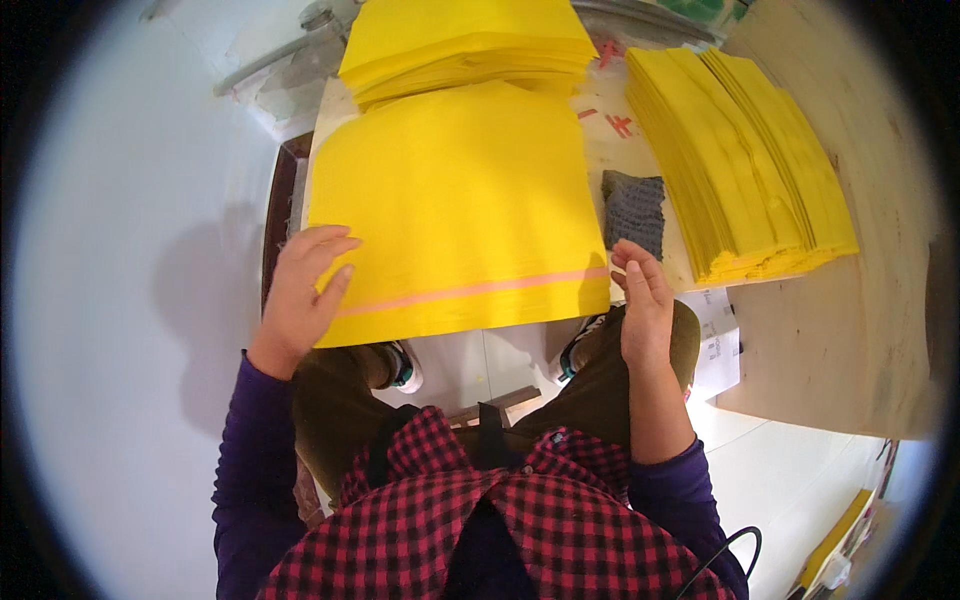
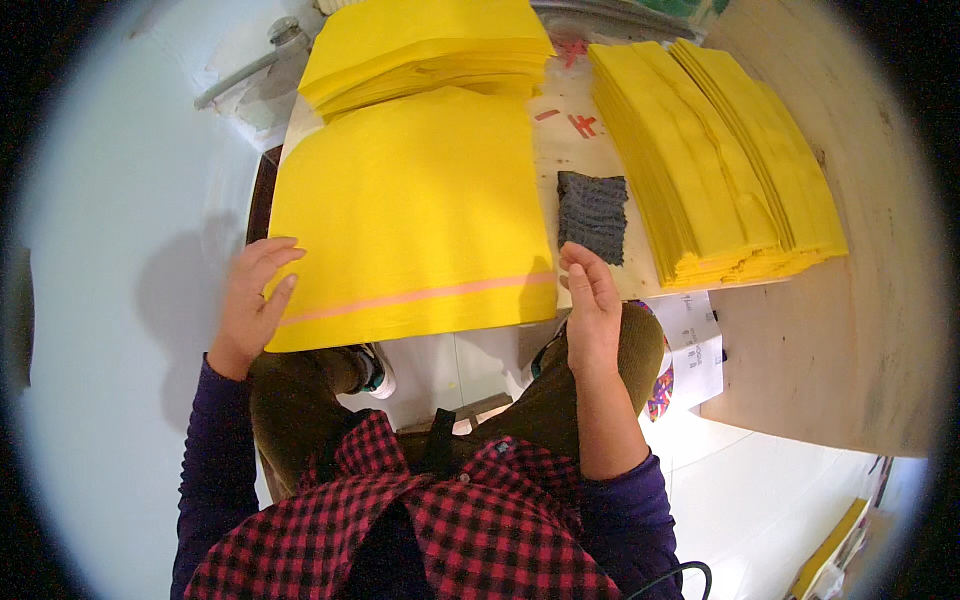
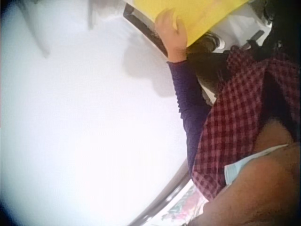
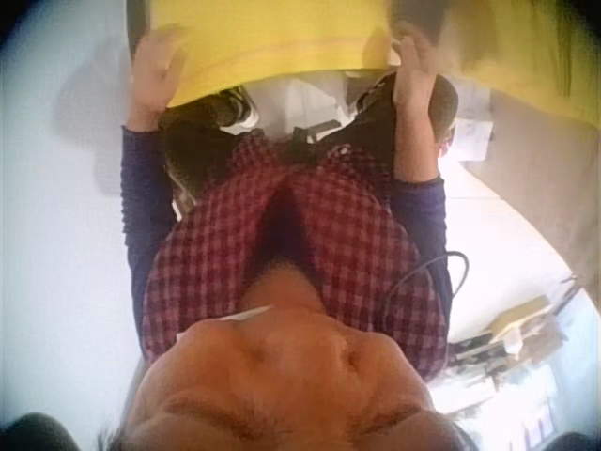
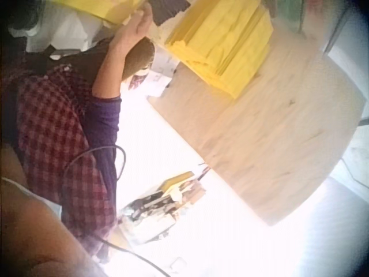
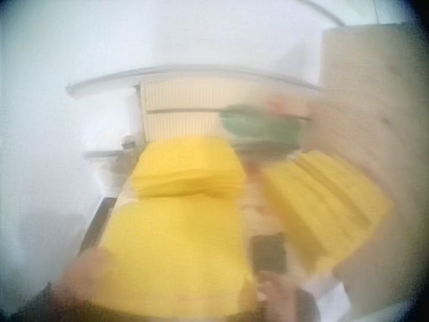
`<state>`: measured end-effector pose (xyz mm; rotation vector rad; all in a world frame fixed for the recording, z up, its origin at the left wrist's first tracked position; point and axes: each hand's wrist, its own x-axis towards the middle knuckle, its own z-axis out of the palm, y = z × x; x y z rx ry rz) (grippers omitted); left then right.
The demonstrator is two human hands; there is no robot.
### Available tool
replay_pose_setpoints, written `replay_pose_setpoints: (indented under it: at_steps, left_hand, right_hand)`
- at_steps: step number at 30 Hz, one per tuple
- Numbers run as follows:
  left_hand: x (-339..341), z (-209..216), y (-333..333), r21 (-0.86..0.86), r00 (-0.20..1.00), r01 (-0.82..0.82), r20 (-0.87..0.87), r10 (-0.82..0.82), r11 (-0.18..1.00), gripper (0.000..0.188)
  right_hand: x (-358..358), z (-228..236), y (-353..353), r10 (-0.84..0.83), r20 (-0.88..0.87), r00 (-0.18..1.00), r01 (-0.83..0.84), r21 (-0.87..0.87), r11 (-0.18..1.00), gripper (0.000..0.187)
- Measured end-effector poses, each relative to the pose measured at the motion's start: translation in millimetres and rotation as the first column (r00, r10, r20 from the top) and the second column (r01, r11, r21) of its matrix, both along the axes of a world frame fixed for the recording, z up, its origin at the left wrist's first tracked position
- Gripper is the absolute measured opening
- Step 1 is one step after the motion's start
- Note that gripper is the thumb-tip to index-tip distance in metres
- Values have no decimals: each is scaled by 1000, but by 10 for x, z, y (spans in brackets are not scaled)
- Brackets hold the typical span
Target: The person folds yellow fabric pieces on a table, aligning edges and creasing folds. They stack the folded pieces and secure the stack with a pink rubber band.
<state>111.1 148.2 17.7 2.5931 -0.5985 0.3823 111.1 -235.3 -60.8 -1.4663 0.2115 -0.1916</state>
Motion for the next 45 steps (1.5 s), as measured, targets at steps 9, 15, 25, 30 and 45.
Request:
replay_pose_setpoints:
  at_steps: [9, 15, 25, 30, 45]
  left_hand:
    - [158, -23, -1174, -76, 968, 230, -79, -236, 970, 32]
    - [235, -126, -1272, -9, 976, 193, -103, -193, 981, 36]
    - [-309, -293, -99, -132, 960, -278, -77, 270, 951, 41]
    - [-552, -416, 273, -190, 916, -401, -107, 387, 896, 39]
    - [-497, -541, 220, 11, 946, -297, -129, 296, 955, 38]
  right_hand:
    - [-40, -104, -102, 74, -35, 997, -71, 98, 993, 30]
    - [-41, -116, -173, 104, -64, 992, -99, 78, 992, 29]
    - [-23, -127, -197, 146, -36, 989, -144, 65, 987, 28]
    - [-23, -117, -181, 148, -33, 988, -149, -6, 989, 29]
    - [-22, -110, -141, 85, -74, 994, -92, -107, 990, 30]
